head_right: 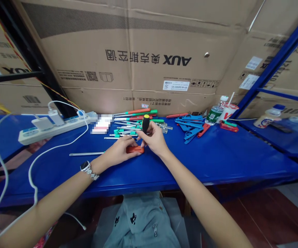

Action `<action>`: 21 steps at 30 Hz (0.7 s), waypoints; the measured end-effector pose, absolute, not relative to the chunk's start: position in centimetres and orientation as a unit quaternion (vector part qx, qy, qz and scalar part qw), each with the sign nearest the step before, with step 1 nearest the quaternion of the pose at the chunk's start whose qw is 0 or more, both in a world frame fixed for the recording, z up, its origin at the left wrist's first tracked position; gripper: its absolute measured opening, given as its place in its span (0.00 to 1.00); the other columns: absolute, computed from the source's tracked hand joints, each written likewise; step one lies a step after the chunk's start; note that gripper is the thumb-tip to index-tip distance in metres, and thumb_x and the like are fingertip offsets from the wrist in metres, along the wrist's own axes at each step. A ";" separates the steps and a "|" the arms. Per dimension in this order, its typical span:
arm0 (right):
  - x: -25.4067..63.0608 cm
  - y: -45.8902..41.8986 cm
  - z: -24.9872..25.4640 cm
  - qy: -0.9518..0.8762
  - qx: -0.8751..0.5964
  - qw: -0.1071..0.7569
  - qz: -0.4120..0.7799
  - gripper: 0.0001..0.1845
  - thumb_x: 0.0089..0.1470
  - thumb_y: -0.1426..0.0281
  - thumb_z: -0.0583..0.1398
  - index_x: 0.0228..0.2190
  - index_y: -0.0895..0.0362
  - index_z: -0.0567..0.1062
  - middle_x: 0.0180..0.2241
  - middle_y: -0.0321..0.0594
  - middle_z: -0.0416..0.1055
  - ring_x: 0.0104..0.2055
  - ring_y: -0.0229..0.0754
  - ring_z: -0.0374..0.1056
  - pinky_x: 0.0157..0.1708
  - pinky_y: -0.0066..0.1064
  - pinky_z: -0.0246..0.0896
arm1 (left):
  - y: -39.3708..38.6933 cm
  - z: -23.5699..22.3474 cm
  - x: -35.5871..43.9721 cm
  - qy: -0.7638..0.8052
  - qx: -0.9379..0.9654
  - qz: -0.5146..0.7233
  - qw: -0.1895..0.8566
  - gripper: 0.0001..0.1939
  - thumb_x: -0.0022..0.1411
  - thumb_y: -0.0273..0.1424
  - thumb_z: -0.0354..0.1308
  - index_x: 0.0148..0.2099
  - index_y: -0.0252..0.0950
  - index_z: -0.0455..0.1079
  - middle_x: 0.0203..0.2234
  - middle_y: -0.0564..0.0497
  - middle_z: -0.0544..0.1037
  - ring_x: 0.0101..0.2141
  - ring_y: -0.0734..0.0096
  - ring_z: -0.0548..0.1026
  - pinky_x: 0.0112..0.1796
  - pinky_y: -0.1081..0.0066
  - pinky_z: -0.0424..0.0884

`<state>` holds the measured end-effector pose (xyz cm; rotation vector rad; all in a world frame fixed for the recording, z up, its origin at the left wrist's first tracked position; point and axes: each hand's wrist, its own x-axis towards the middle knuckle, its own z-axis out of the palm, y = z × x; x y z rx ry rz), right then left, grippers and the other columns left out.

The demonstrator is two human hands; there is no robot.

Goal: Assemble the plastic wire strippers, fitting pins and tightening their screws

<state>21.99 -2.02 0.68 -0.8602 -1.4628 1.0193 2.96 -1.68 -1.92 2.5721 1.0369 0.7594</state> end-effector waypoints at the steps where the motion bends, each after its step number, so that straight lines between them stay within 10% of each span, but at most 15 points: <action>1: 21.9 -2.1 0.6 -0.617 -0.366 0.547 0.431 0.26 0.47 0.51 0.72 0.33 0.51 0.64 0.22 0.29 0.71 0.16 0.38 0.67 0.14 0.30 0.60 | -1.7 -2.0 3.0 0.358 0.886 0.262 0.132 0.12 0.62 0.38 0.68 0.38 0.36 0.70 0.39 0.45 0.75 0.40 0.56 0.74 0.42 0.56 0.72; 15: 22.3 -1.7 0.4 -0.623 -0.384 0.524 0.436 0.25 0.46 0.50 0.71 0.31 0.52 0.67 0.26 0.34 0.73 0.17 0.38 0.68 0.12 0.28 0.55 | -1.6 -2.0 2.9 0.359 0.885 0.266 0.127 0.13 0.63 0.39 0.67 0.38 0.37 0.70 0.38 0.46 0.75 0.40 0.57 0.74 0.41 0.57 0.72; 21: 22.8 -2.2 0.3 -0.642 -0.351 0.478 0.486 0.27 0.53 0.48 0.67 0.46 0.52 0.68 0.23 0.28 0.69 0.17 0.36 0.66 0.15 0.28 0.62 | -1.7 -1.9 3.0 0.362 0.882 0.274 0.129 0.13 0.62 0.40 0.68 0.36 0.37 0.71 0.36 0.47 0.75 0.38 0.57 0.74 0.40 0.59 0.72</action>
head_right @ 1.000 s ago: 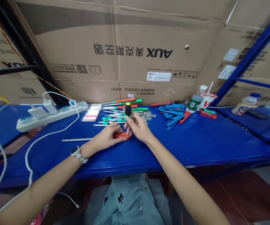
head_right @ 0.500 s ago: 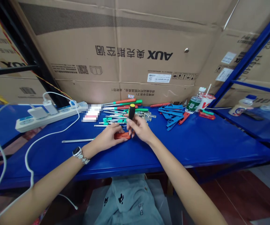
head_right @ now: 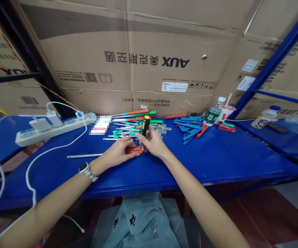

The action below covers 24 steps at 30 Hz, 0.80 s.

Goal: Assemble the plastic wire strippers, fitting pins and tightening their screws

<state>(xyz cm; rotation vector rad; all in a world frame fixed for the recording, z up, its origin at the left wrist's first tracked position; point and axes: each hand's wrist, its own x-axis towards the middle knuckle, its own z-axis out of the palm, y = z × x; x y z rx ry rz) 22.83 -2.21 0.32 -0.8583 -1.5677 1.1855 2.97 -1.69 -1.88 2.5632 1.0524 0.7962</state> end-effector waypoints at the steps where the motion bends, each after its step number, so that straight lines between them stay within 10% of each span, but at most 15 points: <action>1: 23.1 -2.3 0.5 -0.648 -0.340 0.462 0.501 0.27 0.55 0.47 0.65 0.47 0.52 0.69 0.26 0.30 0.70 0.19 0.36 0.68 0.16 0.28 0.63 | -1.7 -1.9 3.0 0.361 0.882 0.275 0.127 0.13 0.62 0.40 0.68 0.36 0.38 0.71 0.35 0.48 0.74 0.38 0.58 0.74 0.39 0.59 0.72; 8: 23.1 -1.9 1.1 -0.642 -0.355 0.502 0.459 0.24 0.46 0.53 0.72 0.31 0.54 0.68 0.29 0.32 0.71 0.20 0.37 0.70 0.13 0.26 0.58 | -1.8 -2.0 3.0 0.357 0.885 0.275 0.121 0.13 0.64 0.40 0.66 0.37 0.37 0.70 0.37 0.47 0.75 0.39 0.58 0.74 0.40 0.59 0.72; 15: 22.4 -2.4 0.5 -0.620 -0.361 0.526 0.457 0.25 0.50 0.51 0.69 0.37 0.51 0.64 0.19 0.26 0.68 0.16 0.38 0.67 0.15 0.29 0.63 | -1.8 -1.9 2.9 0.362 0.886 0.269 0.112 0.14 0.63 0.42 0.66 0.37 0.37 0.70 0.37 0.47 0.75 0.38 0.59 0.74 0.39 0.59 0.72; 24: 22.9 -2.2 0.8 -0.650 -0.335 0.479 0.485 0.24 0.51 0.48 0.68 0.35 0.52 0.67 0.31 0.34 0.72 0.21 0.37 0.69 0.16 0.30 0.64 | -1.8 -1.9 3.0 0.357 0.887 0.270 0.114 0.13 0.64 0.41 0.66 0.36 0.38 0.69 0.36 0.48 0.75 0.39 0.58 0.74 0.40 0.58 0.72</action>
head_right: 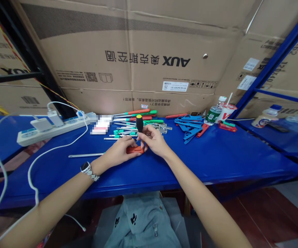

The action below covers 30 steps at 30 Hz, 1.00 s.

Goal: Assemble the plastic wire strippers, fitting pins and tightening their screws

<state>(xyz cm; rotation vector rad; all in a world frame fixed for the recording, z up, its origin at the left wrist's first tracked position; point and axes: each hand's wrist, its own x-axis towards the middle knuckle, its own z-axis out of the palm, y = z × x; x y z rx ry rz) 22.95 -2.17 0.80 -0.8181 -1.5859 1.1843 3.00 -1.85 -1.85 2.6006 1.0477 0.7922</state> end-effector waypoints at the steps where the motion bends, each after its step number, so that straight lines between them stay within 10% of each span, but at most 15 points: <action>1: 22.8 -2.1 0.8 -0.645 -0.341 0.493 0.475 0.25 0.49 0.49 0.69 0.32 0.52 0.65 0.30 0.33 0.72 0.20 0.37 0.69 0.16 0.30 0.62 | -1.9 -1.9 3.0 0.357 0.887 0.269 0.113 0.13 0.64 0.41 0.66 0.37 0.38 0.70 0.37 0.47 0.75 0.39 0.58 0.74 0.40 0.58 0.72; 30: 22.6 -2.5 0.2 -0.653 -0.344 0.489 0.465 0.25 0.56 0.45 0.63 0.42 0.51 0.70 0.27 0.33 0.71 0.19 0.37 0.67 0.15 0.29 0.62 | -1.8 -1.8 3.0 0.357 0.886 0.272 0.119 0.14 0.64 0.42 0.66 0.36 0.38 0.69 0.36 0.47 0.75 0.38 0.58 0.74 0.40 0.59 0.71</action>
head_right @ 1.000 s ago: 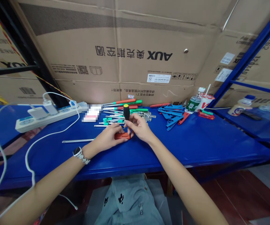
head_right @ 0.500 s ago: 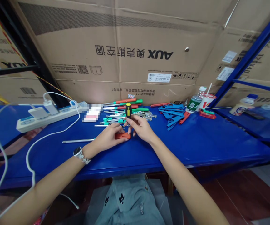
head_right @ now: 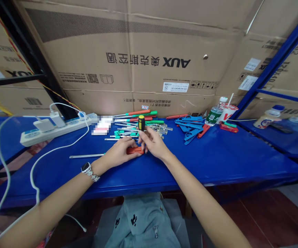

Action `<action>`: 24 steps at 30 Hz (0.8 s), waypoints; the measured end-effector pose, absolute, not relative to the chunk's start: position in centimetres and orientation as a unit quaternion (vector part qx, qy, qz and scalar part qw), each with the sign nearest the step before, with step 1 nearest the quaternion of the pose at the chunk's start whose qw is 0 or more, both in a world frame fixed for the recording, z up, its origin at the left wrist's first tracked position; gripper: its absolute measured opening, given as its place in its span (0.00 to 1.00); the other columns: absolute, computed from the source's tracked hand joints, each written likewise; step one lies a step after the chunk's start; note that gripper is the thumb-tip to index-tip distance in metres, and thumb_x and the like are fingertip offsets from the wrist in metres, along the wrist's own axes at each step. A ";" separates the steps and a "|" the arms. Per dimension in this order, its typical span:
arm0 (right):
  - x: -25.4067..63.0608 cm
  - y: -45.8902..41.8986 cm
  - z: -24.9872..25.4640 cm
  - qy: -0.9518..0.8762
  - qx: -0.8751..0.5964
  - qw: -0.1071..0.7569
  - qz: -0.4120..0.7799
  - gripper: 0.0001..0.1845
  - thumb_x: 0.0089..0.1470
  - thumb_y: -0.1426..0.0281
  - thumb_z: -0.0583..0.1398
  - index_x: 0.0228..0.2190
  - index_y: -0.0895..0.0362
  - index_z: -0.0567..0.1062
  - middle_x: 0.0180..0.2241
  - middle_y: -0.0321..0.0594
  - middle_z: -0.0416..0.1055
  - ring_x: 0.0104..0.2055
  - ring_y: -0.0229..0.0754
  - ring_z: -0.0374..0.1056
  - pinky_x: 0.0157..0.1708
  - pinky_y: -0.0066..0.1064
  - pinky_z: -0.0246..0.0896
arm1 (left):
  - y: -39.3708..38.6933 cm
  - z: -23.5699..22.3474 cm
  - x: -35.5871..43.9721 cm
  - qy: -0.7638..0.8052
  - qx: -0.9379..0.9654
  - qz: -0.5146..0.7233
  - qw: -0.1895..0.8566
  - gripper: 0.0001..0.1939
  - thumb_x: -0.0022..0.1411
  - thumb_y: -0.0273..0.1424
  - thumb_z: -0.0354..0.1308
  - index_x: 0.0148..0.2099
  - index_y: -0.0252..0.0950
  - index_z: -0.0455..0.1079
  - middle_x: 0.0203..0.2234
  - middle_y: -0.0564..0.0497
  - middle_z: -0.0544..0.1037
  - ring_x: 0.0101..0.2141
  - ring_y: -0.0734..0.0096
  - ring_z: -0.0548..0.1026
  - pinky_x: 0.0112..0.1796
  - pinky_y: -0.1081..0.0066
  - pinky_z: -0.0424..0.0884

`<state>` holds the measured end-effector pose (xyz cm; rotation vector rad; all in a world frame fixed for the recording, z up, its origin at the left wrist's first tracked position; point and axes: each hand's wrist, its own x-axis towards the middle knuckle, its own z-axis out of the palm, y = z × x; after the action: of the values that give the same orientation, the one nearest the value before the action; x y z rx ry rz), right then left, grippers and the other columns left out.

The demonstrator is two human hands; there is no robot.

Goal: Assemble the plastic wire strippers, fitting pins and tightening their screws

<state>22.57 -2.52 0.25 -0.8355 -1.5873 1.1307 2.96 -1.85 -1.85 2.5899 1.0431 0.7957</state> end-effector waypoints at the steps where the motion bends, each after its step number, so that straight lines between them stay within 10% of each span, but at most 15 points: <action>1: 22.7 -2.5 0.3 -0.661 -0.339 0.477 0.470 0.25 0.57 0.44 0.61 0.42 0.52 0.72 0.29 0.35 0.72 0.20 0.37 0.68 0.15 0.29 0.62 | -1.8 -1.9 3.0 0.356 0.886 0.273 0.119 0.14 0.64 0.42 0.65 0.36 0.38 0.69 0.36 0.48 0.75 0.38 0.58 0.74 0.40 0.59 0.71; 10: 22.5 -1.9 0.8 -0.650 -0.358 0.520 0.423 0.27 0.45 0.49 0.71 0.29 0.51 0.64 0.27 0.32 0.73 0.18 0.39 0.68 0.16 0.32 0.61 | -1.9 -2.0 3.0 0.360 0.885 0.272 0.111 0.13 0.64 0.41 0.66 0.37 0.38 0.70 0.36 0.48 0.75 0.39 0.57 0.74 0.41 0.58 0.72; 24: 23.0 -1.9 0.3 -0.677 -0.343 0.469 0.452 0.23 0.56 0.46 0.63 0.35 0.54 0.71 0.32 0.37 0.75 0.21 0.37 0.71 0.14 0.27 0.56 | -1.8 -2.0 2.9 0.353 0.887 0.273 0.120 0.13 0.64 0.41 0.66 0.37 0.38 0.70 0.36 0.47 0.75 0.39 0.57 0.74 0.40 0.58 0.71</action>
<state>22.96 -1.87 0.34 -0.8408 -1.6599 1.1087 2.94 -1.83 -1.97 2.5908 1.0300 0.7984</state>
